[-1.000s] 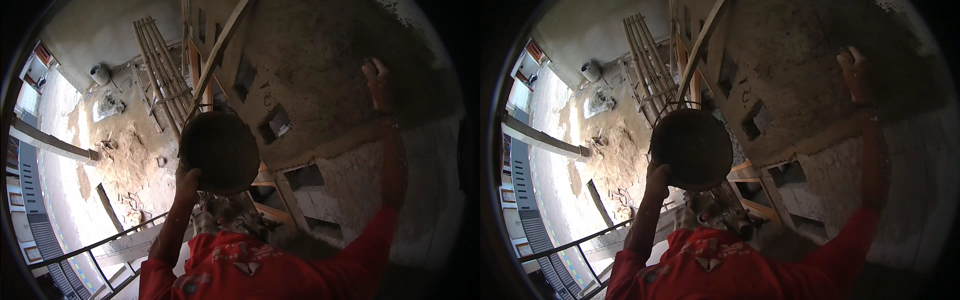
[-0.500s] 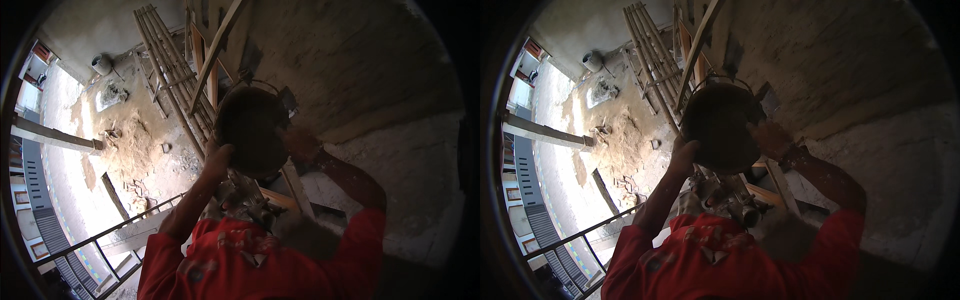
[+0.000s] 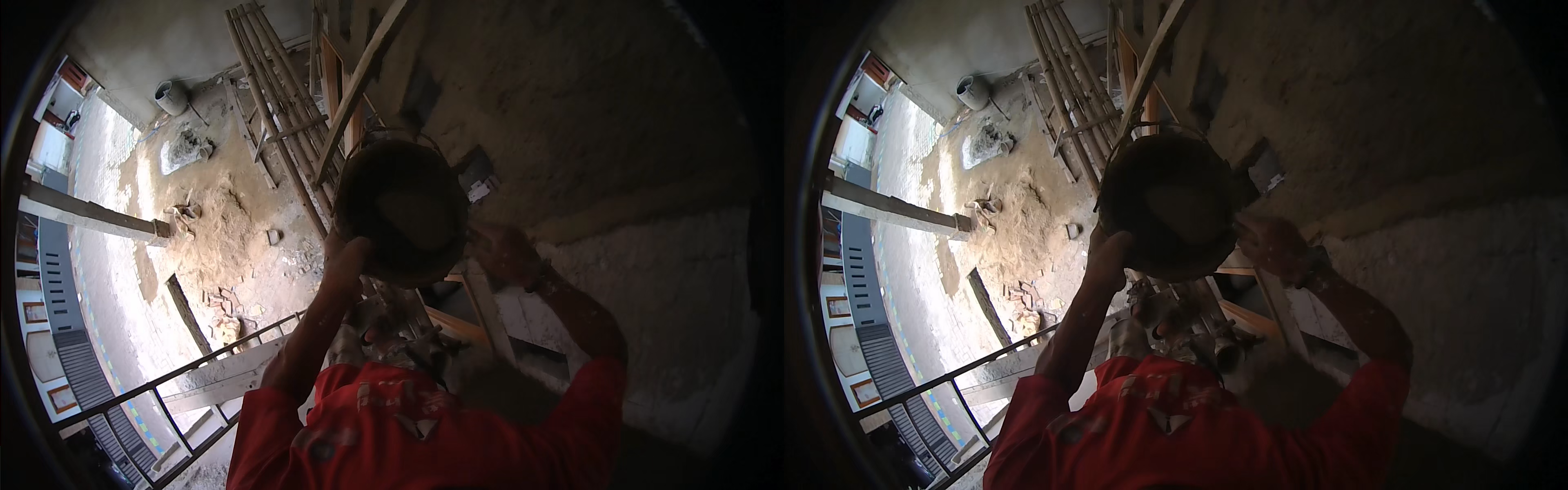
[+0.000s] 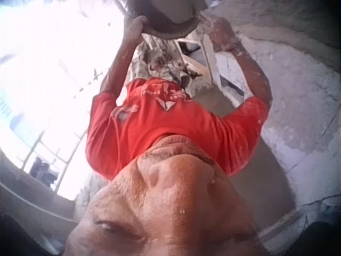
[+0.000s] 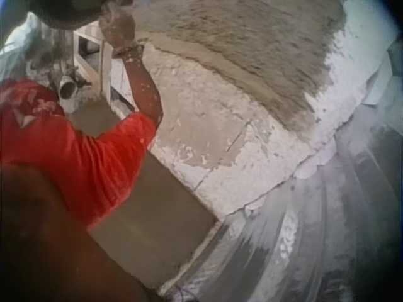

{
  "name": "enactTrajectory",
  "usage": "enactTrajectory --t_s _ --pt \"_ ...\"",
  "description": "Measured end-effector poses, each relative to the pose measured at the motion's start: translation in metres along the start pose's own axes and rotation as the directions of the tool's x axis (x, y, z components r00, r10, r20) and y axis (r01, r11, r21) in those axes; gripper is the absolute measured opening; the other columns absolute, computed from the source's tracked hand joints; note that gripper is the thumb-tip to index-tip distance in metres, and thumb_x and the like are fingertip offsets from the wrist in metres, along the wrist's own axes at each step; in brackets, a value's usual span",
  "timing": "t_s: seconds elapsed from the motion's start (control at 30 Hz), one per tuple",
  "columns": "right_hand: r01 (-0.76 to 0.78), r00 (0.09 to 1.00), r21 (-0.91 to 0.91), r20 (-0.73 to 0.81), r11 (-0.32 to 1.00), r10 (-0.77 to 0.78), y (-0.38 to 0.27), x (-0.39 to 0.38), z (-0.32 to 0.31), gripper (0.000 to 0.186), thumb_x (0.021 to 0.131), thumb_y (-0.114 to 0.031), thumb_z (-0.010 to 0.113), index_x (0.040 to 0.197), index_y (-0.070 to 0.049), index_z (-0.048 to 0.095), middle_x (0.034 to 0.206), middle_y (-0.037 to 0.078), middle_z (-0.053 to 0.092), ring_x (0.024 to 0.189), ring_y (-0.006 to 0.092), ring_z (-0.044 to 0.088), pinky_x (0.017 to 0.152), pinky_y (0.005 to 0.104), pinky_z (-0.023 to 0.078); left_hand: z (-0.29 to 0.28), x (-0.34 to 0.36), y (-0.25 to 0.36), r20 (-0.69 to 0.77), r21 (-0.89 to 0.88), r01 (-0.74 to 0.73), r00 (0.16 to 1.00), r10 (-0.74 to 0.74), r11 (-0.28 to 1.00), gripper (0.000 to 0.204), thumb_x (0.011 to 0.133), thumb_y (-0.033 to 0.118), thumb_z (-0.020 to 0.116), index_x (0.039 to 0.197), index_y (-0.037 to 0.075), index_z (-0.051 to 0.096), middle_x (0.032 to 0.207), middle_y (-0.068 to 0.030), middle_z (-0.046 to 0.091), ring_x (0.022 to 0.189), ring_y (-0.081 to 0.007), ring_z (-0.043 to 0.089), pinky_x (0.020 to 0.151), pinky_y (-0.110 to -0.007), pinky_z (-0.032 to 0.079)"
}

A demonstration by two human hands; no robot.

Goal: The person applies wet plaster to a concrete wall using a trowel while standing on a scaffold, repeatedly scooping material from a bucket and smoothing it onto the surface.

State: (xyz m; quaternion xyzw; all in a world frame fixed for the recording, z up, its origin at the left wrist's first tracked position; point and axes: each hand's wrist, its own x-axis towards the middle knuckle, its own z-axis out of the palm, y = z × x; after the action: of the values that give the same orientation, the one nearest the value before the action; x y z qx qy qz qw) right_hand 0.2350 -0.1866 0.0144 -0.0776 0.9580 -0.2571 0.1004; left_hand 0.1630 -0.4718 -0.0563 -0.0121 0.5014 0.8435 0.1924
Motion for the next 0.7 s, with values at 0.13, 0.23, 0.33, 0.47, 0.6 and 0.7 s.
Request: enactTrajectory --t_s 0.13,0.23,0.33,0.47,0.6,0.7 --pt "0.046 0.997 0.037 -0.058 0.998 -0.044 -0.032 0.018 -0.036 0.047 0.078 -0.022 0.072 0.118 -0.001 0.057 0.098 0.021 0.063 0.091 0.037 0.064 0.08 0.0419 0.051 -0.025 0.004 -0.004 -0.028 0.045 -0.045 0.999 0.047 0.998 0.048 0.077 0.002 0.054 0.124 -0.003 0.052 0.104 -0.0108 0.064 0.092 -0.02 0.065 0.077 -0.031 0.054" --pt "0.004 0.999 0.076 0.047 0.997 -0.008 -0.047 0.034 -0.065 0.049 0.078 -0.023 0.074 0.12 -0.002 0.058 0.101 0.018 0.065 0.094 0.0315 0.064 0.083 0.0394 0.051 -0.046 -0.001 -0.005 -0.075 0.062 -0.015 0.997 0.02 0.998 0.05 0.077 0.004 0.052 0.126 -0.004 0.051 0.11 -0.0119 0.063 0.098 -0.0204 0.064 0.083 -0.032 0.053" --pt "0.03 1.0 0.226 0.0 0.974 -0.03 -0.016 0.056 -0.058 0.044 0.079 -0.022 0.073 0.116 -0.002 0.061 0.095 0.015 0.066 0.087 0.0285 0.065 0.081 0.0368 0.051 -0.06 -0.005 -0.006 -0.161 0.1 -0.015 0.986 0.031 0.995 0.052 0.075 0.006 0.051 0.126 -0.005 0.051 0.112 -0.0125 0.064 0.1 -0.02 0.063 0.086 -0.032 0.051" --pt "-0.225 0.902 0.014 -0.376 0.974 0.214 0.124 0.072 -0.067 0.04 0.082 -0.023 0.069 0.113 0.002 0.062 0.098 0.014 0.066 0.091 0.0238 0.063 0.084 0.0352 0.05 -0.072 -0.005 -0.019 -0.161 0.12 0.03 0.987 -0.01 0.992 0.052 0.073 0.006 0.052 0.123 -0.005 0.052 0.107 -0.0101 0.063 0.096 -0.0178 0.062 0.084 -0.03 0.051" --pt "-0.433 0.663 0.112 -0.633 0.894 0.4 0.133 0.083 -0.151 0.052 0.086 -0.03 0.064 0.124 0.004 0.056 0.104 0.019 0.066 0.102 0.026 0.063 0.092 0.034 0.048 -0.088 -0.013 -0.021 -0.278 0.18 0.049 0.961 0.003 0.983 0.051 0.071 0.005 0.05 0.121 -0.005 0.052 0.107 -0.009 0.062 0.095 -0.0171 0.061 0.082 -0.029 0.05" --pt "-0.342 0.815 -0.161 -0.541 0.926 0.207 0.088 0.054 -0.142 0.056 0.087 -0.035 0.064 0.126 0.003 0.055 0.108 0.018 0.066 0.105 0.0269 0.063 0.093 0.033 0.047 -0.095 -0.016 -0.029 -0.244 0.162 0.083 0.969 -0.042 0.983 0.054 0.071 0.003 0.049 0.125 -0.005 0.051 0.111 -0.0102 0.061 0.099 -0.0178 0.06 0.084 -0.029 0.049"
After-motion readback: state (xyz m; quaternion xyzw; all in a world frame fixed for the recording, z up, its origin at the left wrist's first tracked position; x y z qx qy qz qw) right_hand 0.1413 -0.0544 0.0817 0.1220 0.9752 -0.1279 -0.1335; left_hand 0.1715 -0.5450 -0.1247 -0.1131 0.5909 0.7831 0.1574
